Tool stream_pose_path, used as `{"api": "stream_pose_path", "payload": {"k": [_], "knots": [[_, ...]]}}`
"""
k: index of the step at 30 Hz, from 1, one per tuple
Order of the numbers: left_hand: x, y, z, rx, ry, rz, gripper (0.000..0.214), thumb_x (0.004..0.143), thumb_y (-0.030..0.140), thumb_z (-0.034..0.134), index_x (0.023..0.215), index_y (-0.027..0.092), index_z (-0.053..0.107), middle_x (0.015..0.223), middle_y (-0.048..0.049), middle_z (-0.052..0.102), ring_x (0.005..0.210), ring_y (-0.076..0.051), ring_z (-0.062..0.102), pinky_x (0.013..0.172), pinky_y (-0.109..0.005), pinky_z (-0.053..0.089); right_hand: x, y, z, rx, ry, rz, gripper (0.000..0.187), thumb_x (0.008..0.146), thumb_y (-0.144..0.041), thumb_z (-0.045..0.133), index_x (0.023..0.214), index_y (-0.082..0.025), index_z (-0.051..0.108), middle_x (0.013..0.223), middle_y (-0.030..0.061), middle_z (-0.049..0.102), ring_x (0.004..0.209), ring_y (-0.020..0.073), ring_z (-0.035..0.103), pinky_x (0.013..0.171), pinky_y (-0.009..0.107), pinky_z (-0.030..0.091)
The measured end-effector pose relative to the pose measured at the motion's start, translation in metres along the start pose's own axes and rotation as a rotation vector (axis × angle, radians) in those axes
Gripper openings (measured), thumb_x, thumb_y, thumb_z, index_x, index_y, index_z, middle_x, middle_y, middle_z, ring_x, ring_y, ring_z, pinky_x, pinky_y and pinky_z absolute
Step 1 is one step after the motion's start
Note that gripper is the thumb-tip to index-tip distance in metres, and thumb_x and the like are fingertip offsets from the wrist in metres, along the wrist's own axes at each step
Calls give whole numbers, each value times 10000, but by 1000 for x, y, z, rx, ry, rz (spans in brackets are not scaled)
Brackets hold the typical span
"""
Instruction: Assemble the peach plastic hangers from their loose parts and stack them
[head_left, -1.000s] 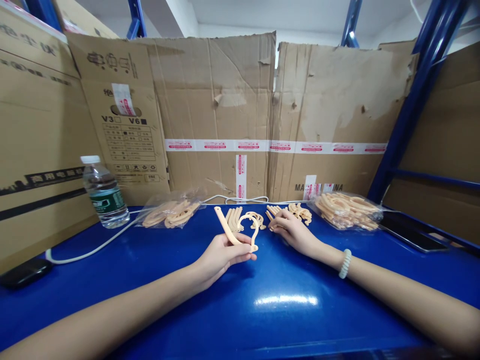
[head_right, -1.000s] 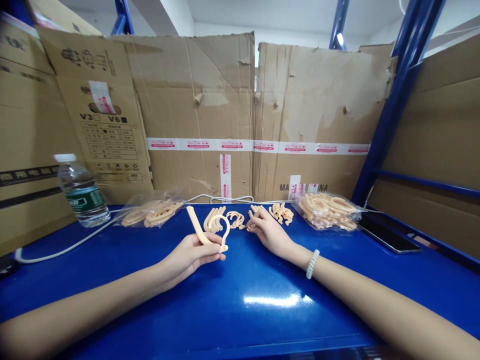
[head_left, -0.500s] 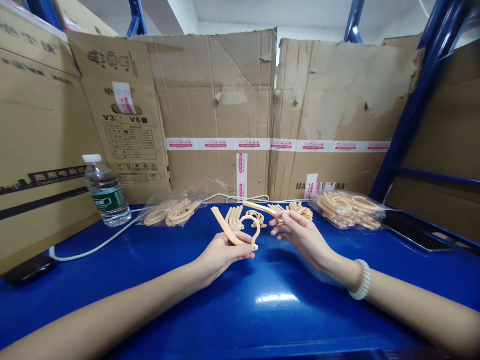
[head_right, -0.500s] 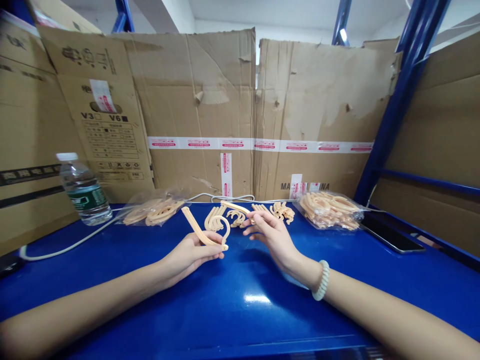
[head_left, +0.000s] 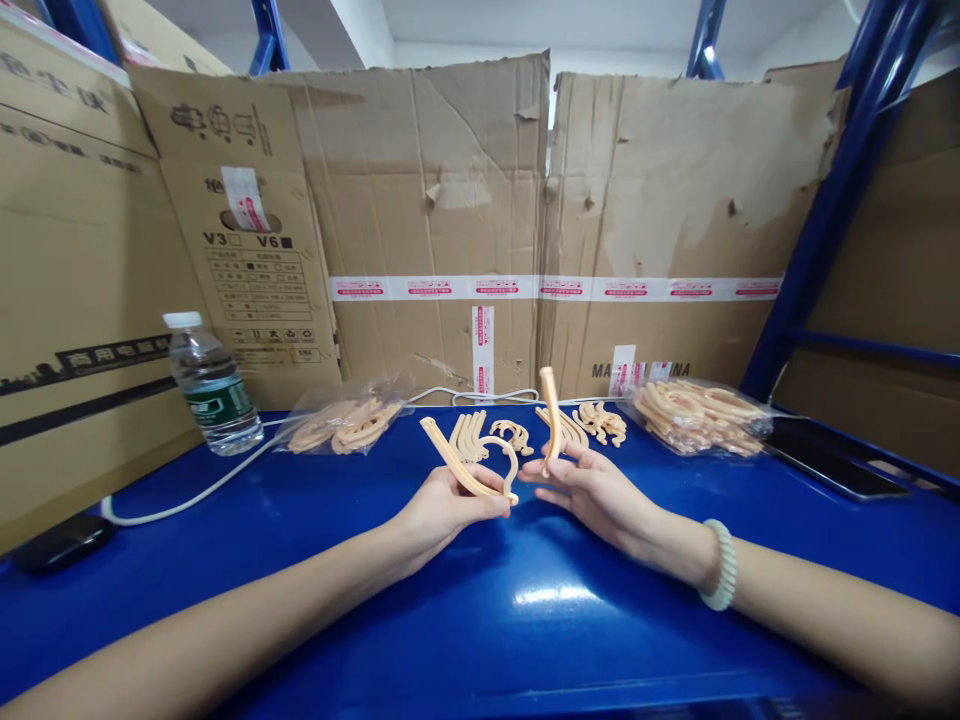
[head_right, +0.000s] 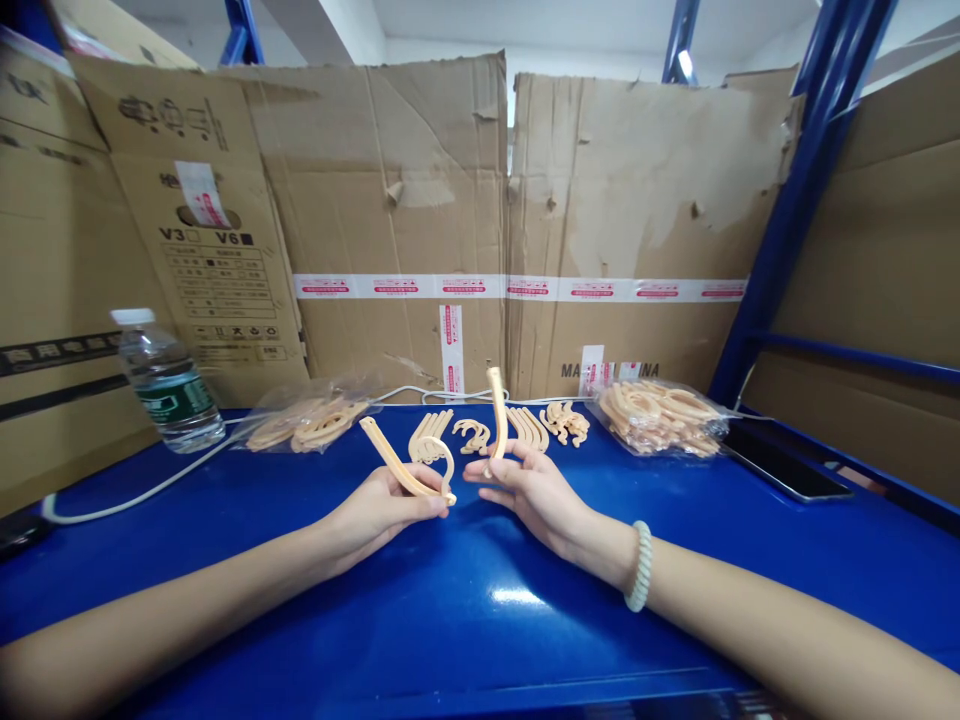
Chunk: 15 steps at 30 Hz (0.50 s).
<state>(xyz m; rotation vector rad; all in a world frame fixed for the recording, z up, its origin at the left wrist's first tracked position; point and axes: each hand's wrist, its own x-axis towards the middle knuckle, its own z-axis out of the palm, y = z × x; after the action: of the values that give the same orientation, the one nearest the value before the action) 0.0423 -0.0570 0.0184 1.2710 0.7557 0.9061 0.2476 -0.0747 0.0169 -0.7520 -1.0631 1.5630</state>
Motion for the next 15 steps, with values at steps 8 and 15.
{"api": "stream_pose_path", "payload": {"k": [8, 15], "knots": [[3, -5, -3, 3, -25, 23, 270, 511, 167, 863, 712, 129, 688, 715, -22, 720, 703, -139, 639, 738, -257, 471, -1, 9, 4, -164, -81, -54, 318, 646, -310, 836, 851, -156, 647, 753, -4, 676, 716, 104, 624, 699, 232, 485], [-1, -1, -2, 209, -70, 45, 169, 596, 169, 809, 729, 156, 704, 765, -2, 708, 735, -143, 642, 715, -246, 478, 1, 12, 2, -300, -147, -88, 383, 671, -321, 819, 950, -148, 622, 810, 29, 715, 707, 123, 648, 726, 274, 505]]}}
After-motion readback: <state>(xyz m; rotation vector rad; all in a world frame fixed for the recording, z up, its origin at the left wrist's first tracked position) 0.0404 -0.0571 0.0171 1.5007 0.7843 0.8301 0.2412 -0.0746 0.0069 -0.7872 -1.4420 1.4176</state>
